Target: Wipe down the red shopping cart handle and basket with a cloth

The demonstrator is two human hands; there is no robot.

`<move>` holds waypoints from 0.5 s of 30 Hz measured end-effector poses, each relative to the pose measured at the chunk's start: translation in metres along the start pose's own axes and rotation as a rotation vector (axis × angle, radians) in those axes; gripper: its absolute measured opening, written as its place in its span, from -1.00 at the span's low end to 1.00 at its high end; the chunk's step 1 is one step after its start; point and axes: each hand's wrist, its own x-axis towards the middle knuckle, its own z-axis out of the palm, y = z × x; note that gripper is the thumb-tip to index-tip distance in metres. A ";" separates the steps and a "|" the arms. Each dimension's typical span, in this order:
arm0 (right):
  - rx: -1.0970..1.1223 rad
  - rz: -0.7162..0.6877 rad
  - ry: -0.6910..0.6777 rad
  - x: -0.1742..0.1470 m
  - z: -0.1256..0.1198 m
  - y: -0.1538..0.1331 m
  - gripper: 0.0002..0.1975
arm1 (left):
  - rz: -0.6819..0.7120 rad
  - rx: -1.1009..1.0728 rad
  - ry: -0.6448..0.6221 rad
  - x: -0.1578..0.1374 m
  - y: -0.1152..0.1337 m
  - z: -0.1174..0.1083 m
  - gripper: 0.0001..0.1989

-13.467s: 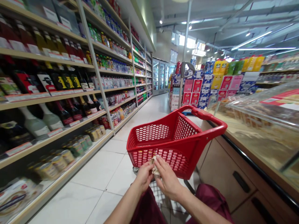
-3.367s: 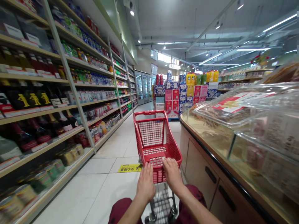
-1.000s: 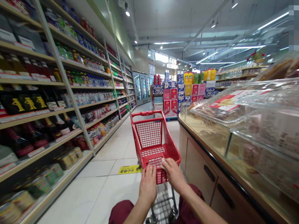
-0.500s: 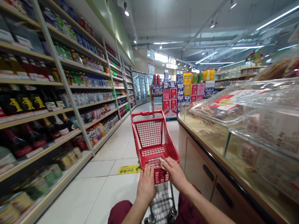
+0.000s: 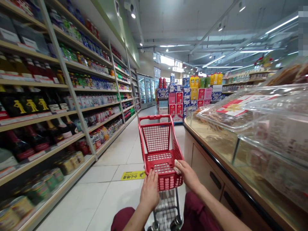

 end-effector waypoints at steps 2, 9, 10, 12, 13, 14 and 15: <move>0.023 0.003 0.002 -0.004 0.007 -0.012 -0.68 | -0.009 -0.005 -0.005 0.001 0.003 0.000 -0.29; 0.012 -0.127 0.040 -0.007 0.035 -0.042 -0.66 | 0.005 0.003 -0.035 0.000 -0.002 -0.001 -0.25; -0.014 -0.070 0.061 -0.004 0.030 -0.033 -0.66 | 0.008 0.006 -0.030 0.000 -0.003 -0.001 -0.25; -0.074 0.045 0.099 0.000 0.019 -0.016 -0.66 | 0.006 0.006 -0.019 0.000 -0.002 -0.002 -0.25; -0.100 0.079 0.107 0.000 0.015 -0.010 -0.65 | 0.003 0.002 -0.015 0.000 -0.001 -0.003 -0.26; -0.116 0.087 0.104 0.000 0.013 -0.008 -0.64 | -0.001 -0.001 -0.015 0.000 0.001 -0.003 -0.27; -0.120 0.068 0.089 -0.002 0.013 -0.009 -0.64 | -0.004 -0.003 -0.018 0.001 0.002 -0.004 -0.27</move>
